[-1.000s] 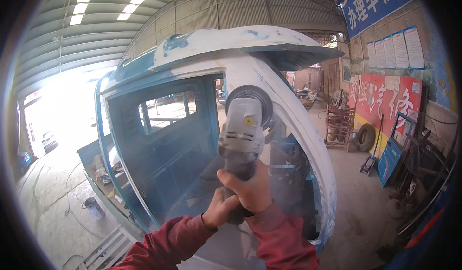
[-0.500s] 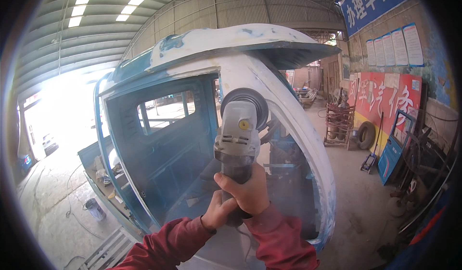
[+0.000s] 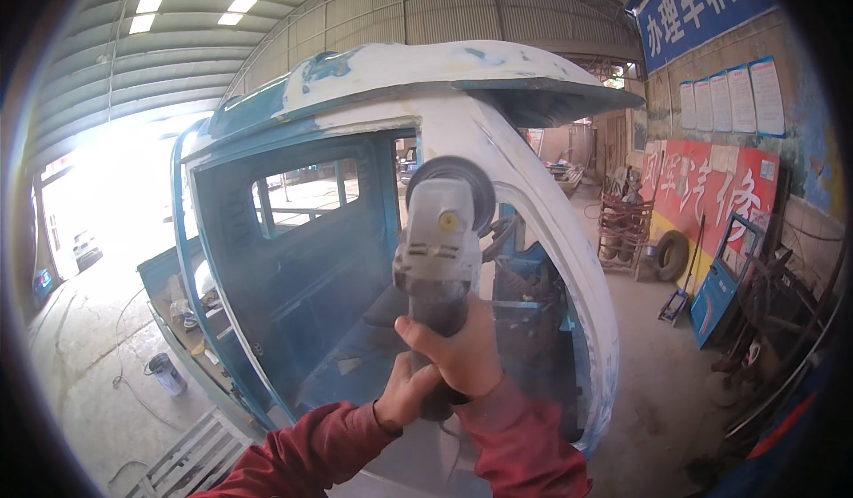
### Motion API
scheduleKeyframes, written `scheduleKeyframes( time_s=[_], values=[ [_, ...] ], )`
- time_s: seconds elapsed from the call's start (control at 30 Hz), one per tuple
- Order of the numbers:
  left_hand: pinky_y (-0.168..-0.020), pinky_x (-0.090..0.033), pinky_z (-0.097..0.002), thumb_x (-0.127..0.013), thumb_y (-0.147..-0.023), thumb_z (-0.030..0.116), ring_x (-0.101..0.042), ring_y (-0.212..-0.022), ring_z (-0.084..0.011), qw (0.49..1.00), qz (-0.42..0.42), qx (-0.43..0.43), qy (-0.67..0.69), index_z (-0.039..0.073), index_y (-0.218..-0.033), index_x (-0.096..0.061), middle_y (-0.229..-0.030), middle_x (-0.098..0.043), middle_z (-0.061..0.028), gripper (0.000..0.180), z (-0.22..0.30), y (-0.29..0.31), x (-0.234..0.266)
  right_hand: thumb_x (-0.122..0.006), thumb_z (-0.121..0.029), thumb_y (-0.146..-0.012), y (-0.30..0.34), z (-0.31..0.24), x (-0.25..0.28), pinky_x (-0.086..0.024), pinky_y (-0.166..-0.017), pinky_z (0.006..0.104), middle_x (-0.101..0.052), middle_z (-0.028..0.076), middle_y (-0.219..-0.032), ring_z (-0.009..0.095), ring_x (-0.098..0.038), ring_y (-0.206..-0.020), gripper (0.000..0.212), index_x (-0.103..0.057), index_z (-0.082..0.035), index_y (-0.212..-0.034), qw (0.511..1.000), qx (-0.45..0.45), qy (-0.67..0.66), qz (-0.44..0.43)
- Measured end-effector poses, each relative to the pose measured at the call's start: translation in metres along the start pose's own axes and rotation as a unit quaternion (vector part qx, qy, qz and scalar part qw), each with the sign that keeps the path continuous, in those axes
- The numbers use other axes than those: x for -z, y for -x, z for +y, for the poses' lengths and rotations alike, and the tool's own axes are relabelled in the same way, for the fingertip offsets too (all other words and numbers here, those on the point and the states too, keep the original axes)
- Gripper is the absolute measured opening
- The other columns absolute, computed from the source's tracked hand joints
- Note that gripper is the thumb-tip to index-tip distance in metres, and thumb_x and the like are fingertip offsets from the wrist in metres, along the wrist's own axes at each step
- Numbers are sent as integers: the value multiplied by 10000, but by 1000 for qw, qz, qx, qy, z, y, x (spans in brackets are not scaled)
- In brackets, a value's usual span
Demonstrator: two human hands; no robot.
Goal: The person uses an angle grinder to sand the white primer on the door frame of a teal vehicle. They repeatedly move the grinder along the curved edges and periodically pause to wipe the surface with their hand to check smoothness.
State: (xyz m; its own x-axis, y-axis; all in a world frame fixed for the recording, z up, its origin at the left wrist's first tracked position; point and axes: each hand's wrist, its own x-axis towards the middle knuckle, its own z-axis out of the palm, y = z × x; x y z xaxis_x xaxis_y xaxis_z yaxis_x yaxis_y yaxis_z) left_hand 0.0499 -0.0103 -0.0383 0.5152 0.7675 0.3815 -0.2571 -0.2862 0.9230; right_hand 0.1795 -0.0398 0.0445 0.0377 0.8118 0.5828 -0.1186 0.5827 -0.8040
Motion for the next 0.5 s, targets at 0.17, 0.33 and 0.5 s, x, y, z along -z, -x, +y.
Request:
scheduleKeyframes(
  time_s=[0.17,0.33,0.5],
  values=[
    [-769,-515,-299,-668,-917,356,-622,-885,-124,1000,15,-10,23,-61,-1097,-639,-967,-680,-55,455,-7,-4,-8,-821,-199,-760,3,1,2,-512,-694,312,-693,76,-875,140,-626,-765,368,-676,37,-1002,1000,11,29,0],
    [-766,-515,-297,-650,-914,322,-625,-878,-121,995,34,-75,55,-52,-1082,-652,-961,-684,-54,410,-16,1,-18,-821,-199,-763,4,2,2,-510,-703,298,-687,52,-886,131,-619,-773,365,-671,19,-1014,997,10,67,-38],
    [-780,-511,-296,-647,-913,320,-623,-891,-122,998,-8,-51,24,-54,-1101,-641,-984,-684,-59,419,-8,-14,-5,-826,-211,-750,-6,-11,6,-512,-748,317,-679,50,-924,143,-615,-811,440,-665,18,-1090,1000,-11,17,-16]
  ],
)
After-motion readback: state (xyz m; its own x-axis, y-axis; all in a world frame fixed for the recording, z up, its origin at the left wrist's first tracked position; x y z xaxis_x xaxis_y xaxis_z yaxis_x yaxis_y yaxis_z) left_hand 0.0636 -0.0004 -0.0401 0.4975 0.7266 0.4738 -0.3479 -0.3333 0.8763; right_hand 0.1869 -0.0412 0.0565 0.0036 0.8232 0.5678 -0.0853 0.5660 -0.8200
